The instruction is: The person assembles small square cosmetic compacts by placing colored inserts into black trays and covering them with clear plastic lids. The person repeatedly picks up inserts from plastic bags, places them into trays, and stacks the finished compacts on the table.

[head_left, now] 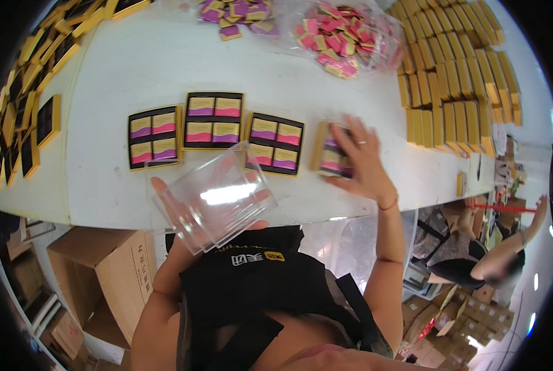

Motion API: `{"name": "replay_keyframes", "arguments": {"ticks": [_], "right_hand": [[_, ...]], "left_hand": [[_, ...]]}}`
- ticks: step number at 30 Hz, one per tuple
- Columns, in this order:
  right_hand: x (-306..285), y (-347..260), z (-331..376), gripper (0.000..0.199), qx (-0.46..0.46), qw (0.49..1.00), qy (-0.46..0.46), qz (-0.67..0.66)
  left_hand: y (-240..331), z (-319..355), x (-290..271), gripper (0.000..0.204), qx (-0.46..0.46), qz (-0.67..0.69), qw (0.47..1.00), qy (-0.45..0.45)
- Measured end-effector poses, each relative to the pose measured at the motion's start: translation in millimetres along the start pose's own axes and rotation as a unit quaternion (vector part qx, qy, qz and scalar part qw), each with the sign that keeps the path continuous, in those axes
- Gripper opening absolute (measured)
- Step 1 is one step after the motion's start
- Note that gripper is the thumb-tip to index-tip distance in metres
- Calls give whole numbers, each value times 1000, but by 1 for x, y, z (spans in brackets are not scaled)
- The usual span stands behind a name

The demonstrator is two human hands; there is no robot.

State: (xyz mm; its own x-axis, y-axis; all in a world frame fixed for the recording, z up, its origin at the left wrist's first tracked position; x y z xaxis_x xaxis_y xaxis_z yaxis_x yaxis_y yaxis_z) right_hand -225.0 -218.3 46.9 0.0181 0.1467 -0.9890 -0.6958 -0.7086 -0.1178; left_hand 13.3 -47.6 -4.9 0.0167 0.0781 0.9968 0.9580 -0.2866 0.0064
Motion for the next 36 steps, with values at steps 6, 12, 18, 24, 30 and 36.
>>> {"name": "replay_keyframes", "arguments": {"ticks": [6, 12, 18, 24, 30, 36], "right_hand": [[-11, -99, -8, 134, -196, 919, 75, -334], [36, -137, -17, 137, -229, 805, -58, -544], [41, -142, -14, 145, -190, 760, -33, -621], [41, -131, 3, 147, -162, 838, 78, -516], [38, -123, 19, 144, -128, 805, 96, -571], [-40, -52, 26, 134, -41, 762, 285, -580]], "left_hand": [[-17, -9, -4, 131, -4, 94, 996, 13], [-18, -6, -1, 131, -24, 130, 991, 17], [-18, 0, -1, 132, -44, 159, 986, 28], [-23, 0, 3, 133, -74, 220, 972, 21], [-27, -1, -5, 130, -92, 196, 974, 73], [-6, 4, 1, 124, -17, 138, 990, 35]]}}
Point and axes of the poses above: each hand's wrist, its own z-axis away from the middle knuckle, its own x-axis out of the palm, y = z × x, the point moved 6 cm from there along -z, towards the middle knuckle
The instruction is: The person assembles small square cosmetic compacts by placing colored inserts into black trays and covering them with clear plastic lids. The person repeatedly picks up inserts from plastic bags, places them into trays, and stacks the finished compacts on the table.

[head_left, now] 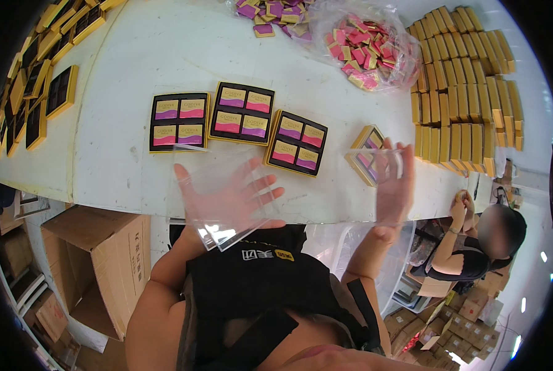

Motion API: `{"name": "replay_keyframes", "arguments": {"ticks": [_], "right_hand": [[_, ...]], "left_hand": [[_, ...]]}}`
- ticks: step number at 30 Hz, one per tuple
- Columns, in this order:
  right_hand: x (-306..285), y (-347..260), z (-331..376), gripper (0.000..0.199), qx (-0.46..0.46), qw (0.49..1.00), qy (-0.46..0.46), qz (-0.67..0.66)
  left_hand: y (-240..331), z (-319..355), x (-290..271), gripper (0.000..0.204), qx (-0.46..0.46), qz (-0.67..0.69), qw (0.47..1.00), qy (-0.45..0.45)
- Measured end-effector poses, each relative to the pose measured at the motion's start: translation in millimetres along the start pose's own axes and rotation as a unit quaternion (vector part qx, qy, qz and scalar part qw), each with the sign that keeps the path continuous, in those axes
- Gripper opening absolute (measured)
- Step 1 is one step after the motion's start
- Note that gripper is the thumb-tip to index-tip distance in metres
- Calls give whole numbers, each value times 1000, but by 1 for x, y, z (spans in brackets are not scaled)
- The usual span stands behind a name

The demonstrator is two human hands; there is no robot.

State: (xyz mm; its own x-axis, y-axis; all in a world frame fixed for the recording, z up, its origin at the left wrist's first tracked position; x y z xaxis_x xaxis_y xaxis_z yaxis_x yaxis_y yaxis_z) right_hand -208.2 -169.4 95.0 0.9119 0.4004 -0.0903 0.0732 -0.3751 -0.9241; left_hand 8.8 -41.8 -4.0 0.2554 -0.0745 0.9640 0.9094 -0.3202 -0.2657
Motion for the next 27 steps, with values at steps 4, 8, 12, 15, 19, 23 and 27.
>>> {"name": "replay_keyframes", "arguments": {"ticks": [4, 8, 12, 15, 19, 23, 27], "right_hand": [[15, -24, -24, 123, -23, 942, -124, 310], [82, -8, -42, 112, -68, 805, -288, 514], [113, 31, -50, 109, -69, 793, -397, 456], [108, 51, -57, 106, -36, 848, -401, 345], [106, 63, -63, 103, -27, 851, -386, 356], [109, 56, -53, 101, -94, 824, -353, 433], [114, 62, -36, 101, -102, 819, -328, 459]], "left_hand": [[15, 9, 4, 126, 44, -14, 998, 32], [27, 19, 4, 128, 85, -13, 995, 41], [28, 21, 7, 120, 77, -29, 996, -30], [33, 22, 7, 120, 80, -39, 995, -44], [34, 24, 6, 126, 88, 1, 996, 2], [34, 21, 1, 130, 87, 22, 996, 10], [33, 17, 1, 122, 65, -60, 992, -87]]}}
Point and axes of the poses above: each hand's wrist, its own z-axis away from the middle knuckle, its own x-axis out of the palm, y = z × x, the point moved 6 cm from there along -z, towards the middle knuckle
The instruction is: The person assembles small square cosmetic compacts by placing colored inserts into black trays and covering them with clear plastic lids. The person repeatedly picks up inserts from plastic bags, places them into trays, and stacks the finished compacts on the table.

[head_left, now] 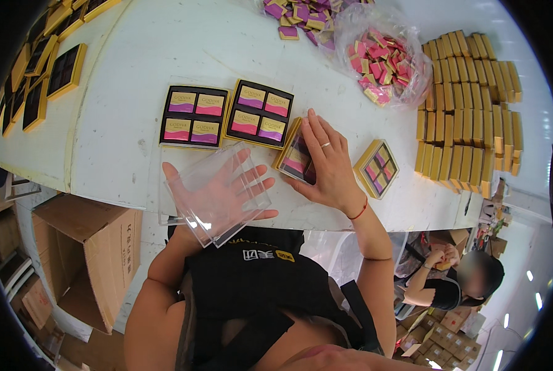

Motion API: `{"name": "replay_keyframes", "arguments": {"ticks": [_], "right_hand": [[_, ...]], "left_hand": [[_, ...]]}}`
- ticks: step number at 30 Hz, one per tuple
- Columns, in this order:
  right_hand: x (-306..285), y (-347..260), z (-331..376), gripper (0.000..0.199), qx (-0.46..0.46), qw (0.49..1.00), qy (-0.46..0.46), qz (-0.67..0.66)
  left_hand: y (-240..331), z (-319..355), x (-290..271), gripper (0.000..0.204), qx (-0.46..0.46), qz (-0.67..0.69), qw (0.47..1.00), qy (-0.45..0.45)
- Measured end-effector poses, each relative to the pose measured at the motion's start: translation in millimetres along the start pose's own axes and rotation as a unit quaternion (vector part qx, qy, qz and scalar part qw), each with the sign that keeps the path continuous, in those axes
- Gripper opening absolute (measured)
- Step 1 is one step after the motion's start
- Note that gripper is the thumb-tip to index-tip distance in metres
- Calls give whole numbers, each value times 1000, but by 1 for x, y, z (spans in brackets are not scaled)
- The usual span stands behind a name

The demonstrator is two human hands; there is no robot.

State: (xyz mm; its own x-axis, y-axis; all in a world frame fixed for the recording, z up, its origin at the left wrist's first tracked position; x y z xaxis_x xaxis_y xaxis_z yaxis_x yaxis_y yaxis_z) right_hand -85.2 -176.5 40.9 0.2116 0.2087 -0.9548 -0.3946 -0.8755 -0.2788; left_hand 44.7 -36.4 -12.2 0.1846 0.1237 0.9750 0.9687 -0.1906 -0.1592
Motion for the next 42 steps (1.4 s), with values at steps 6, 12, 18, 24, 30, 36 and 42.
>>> {"name": "replay_keyframes", "arguments": {"ticks": [6, 12, 18, 24, 30, 36, 42], "right_hand": [[-3, -2, -4, 100, -3, 999, -15, 29], [-9, 0, -18, 97, 16, 1000, -19, -17], [-9, 3, -26, 92, 9, 998, -5, -57], [-10, 4, -23, 95, 4, 998, 35, -54], [-7, 4, -24, 91, -18, 998, 45, -40], [-7, 15, -23, 88, -20, 998, 30, -56], [-2, 20, -18, 91, -34, 999, -13, -32]], "left_hand": [[-2, 0, -5, 125, 0, 18, 999, 32], [-6, -5, -6, 129, -3, 35, 999, 17], [-6, -3, -4, 128, 0, 29, 1000, 1], [-2, 1, -9, 128, 13, 37, 999, 13], [0, -1, -12, 130, 15, 45, 999, 19], [-1, -1, -14, 127, 15, 26, 998, 57], [-1, 0, -16, 131, 22, 48, 997, 52]]}}
Point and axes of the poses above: each hand's wrist, its own z-axis away from the middle knuckle, its own x-axis out of the palm, y = z × x, the point moved 6 cm from there along -z, towards the middle knuckle
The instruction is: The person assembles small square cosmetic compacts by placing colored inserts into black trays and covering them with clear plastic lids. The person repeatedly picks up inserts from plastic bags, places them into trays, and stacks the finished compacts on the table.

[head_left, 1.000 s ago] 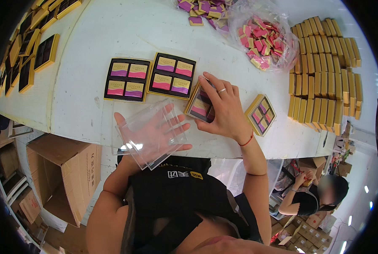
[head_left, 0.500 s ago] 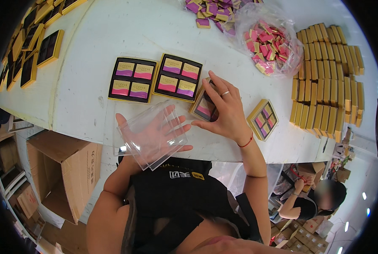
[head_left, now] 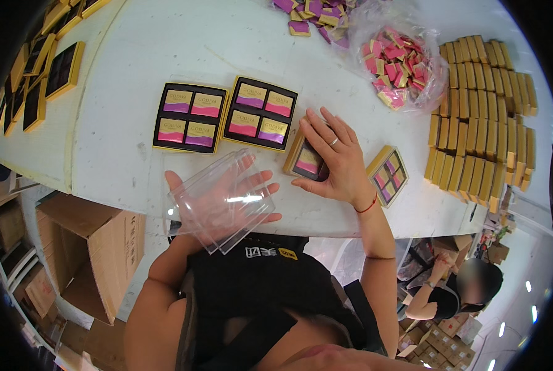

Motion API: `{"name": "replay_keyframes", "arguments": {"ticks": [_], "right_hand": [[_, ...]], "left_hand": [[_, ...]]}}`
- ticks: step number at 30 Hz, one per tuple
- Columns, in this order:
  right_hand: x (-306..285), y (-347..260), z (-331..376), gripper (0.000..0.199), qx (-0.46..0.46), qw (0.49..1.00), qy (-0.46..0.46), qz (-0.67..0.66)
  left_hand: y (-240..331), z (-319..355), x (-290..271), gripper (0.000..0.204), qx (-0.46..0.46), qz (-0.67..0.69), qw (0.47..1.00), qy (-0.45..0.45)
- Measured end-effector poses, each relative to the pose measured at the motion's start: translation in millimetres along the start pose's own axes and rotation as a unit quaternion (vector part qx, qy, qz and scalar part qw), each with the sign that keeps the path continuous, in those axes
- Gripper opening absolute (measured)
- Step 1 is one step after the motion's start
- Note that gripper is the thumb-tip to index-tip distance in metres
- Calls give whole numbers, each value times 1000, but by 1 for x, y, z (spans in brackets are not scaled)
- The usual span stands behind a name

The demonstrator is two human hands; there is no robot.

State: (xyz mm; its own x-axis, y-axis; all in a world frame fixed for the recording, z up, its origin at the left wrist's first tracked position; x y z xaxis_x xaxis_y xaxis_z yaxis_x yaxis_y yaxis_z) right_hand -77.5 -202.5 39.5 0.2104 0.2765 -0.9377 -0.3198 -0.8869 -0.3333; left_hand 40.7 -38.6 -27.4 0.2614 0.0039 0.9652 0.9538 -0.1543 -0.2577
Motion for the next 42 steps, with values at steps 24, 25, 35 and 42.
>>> {"name": "replay_keyframes", "arguments": {"ticks": [24, 25, 35, 42], "right_hand": [[-36, -106, -8, 116, -113, 925, 95, -350], [-35, -97, -8, 120, -116, 885, 146, -426], [-6, -67, -5, 118, -29, 904, -49, -423], [4, -69, -8, 111, 5, 882, -142, -449]], "left_hand": [[-5, 18, 4, 109, -70, -250, 958, 126], [-7, 21, -4, 111, -100, -207, 966, 121], [17, 26, 7, 128, -17, -298, 952, 67], [6, 13, 19, 118, 4, -375, 927, 15]]}}
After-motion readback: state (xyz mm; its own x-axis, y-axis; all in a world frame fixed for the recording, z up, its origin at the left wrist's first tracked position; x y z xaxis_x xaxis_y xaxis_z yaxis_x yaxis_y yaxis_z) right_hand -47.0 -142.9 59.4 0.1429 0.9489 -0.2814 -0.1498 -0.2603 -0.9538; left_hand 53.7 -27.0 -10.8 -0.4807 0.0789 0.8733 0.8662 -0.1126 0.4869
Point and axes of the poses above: each hand's wrist, its own z-axis away from the middle knuckle, its own x-axis out of the palm, y = z × x, the point moved 6 cm from there along -z, towards the middle knuckle
